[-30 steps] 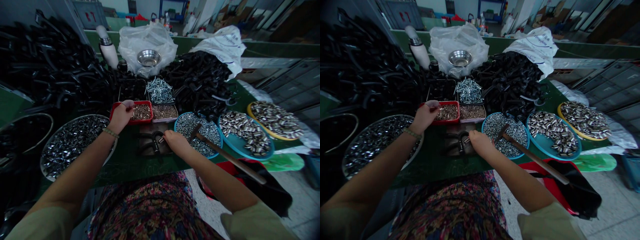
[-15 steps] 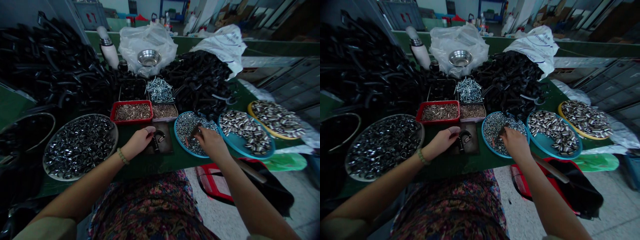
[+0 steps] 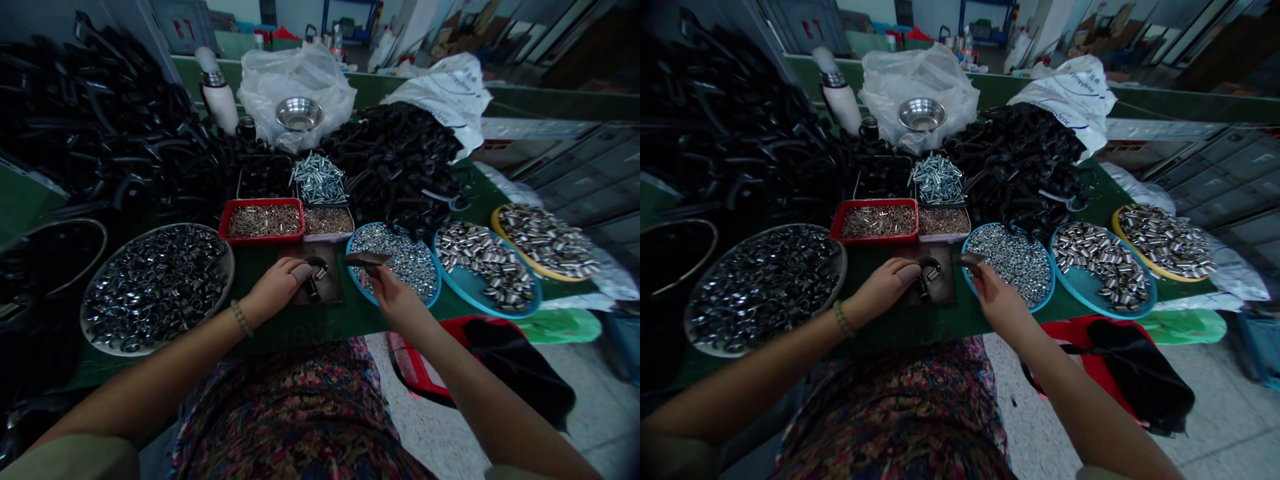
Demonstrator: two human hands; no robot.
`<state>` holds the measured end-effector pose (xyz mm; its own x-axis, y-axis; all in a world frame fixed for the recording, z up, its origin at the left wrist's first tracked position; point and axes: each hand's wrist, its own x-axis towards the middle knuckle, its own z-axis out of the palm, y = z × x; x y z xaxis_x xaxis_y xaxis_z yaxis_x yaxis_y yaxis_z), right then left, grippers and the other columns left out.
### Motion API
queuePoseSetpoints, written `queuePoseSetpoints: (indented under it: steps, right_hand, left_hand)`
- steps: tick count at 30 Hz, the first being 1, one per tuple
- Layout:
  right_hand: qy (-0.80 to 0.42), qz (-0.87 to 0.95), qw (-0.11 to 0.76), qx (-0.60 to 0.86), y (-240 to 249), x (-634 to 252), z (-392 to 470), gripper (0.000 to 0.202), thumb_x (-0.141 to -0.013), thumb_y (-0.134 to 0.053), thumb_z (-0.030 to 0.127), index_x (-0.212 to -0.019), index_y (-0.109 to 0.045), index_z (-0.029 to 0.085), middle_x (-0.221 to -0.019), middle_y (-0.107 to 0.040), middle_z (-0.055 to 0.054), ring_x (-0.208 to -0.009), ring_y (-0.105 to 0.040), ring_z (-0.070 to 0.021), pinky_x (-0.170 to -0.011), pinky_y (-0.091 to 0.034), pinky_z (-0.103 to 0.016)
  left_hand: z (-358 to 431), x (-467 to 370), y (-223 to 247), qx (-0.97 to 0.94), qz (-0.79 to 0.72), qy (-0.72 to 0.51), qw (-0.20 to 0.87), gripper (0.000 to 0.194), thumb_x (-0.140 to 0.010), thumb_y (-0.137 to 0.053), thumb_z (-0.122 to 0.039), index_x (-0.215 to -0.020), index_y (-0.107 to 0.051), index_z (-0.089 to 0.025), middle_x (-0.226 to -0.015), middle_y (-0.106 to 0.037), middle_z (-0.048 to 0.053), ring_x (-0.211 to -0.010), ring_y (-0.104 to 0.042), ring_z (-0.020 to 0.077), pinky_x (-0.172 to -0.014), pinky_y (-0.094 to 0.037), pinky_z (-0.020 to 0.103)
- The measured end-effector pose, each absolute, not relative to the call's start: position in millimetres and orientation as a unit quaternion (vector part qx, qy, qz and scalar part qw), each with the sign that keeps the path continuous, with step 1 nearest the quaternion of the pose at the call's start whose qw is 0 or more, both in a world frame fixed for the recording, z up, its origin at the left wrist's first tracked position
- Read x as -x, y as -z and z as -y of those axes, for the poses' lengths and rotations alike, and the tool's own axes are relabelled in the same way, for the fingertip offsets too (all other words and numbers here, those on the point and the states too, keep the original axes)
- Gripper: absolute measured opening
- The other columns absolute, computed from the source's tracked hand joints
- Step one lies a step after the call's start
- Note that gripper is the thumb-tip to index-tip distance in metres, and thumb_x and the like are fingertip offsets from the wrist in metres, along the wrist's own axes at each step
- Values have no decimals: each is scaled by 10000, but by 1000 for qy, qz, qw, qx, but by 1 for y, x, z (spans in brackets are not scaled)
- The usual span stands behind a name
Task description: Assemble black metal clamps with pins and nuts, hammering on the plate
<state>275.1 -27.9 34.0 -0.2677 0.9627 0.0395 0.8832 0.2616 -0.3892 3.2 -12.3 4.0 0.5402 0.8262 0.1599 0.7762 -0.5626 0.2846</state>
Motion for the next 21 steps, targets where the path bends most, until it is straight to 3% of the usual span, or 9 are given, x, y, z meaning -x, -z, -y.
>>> queuePoseSetpoints:
  steps: [5,10,13,17,21]
  right_hand:
    - [-191,800,146,550,-47,-239,27,300,-963,-339,285,-1190,-511,191,-1020,-691,-105,-835,-682,-223,-704,-490,-313]
    - [-224,804,108,540,-54,-225,20,299,-969,-326,268,-1194,-507,188,-1034,-688,-114,-874,-675,-226,-753,-489,-332]
    - [-227,814,132,518,-61,-207,22,323,-976,-310,298,-1222,-491,193,-1081,-676,-120,-926,-667,-236,-793,-485,-356]
    - [-242,818,83,515,-57,-198,19,341,-975,-322,306,-1243,-505,200,-1056,-697,-118,-893,-677,-257,-768,-486,-383]
    - [-217,779,138,572,-46,-235,13,354,-966,-333,303,-1259,-496,187,-1111,-680,-125,-931,-674,-250,-788,-494,-360]
  left_hand:
    - [25,9,10,-836,-499,-201,110,398,-829,-615,-255,-1225,-578,-280,-1335,-508,70,-1248,-421,274,-1112,-277,503]
    - [26,11,11,-825,-506,-204,144,474,-786,-641,-186,-1229,-547,-325,-1307,-531,49,-1242,-459,248,-1130,-212,511]
    - [22,12,14,-803,-519,-234,176,562,-754,-672,-192,-1268,-462,-278,-1257,-576,51,-1205,-500,228,-1124,-229,481]
    - [22,12,15,-781,-532,-261,195,690,-754,-671,-204,-1348,-322,-231,-1242,-600,64,-1201,-514,223,-1131,-205,487]
    - [29,6,9,-821,-514,-209,131,553,-774,-651,-179,-1277,-470,-320,-1309,-542,43,-1246,-439,269,-1119,-213,505]
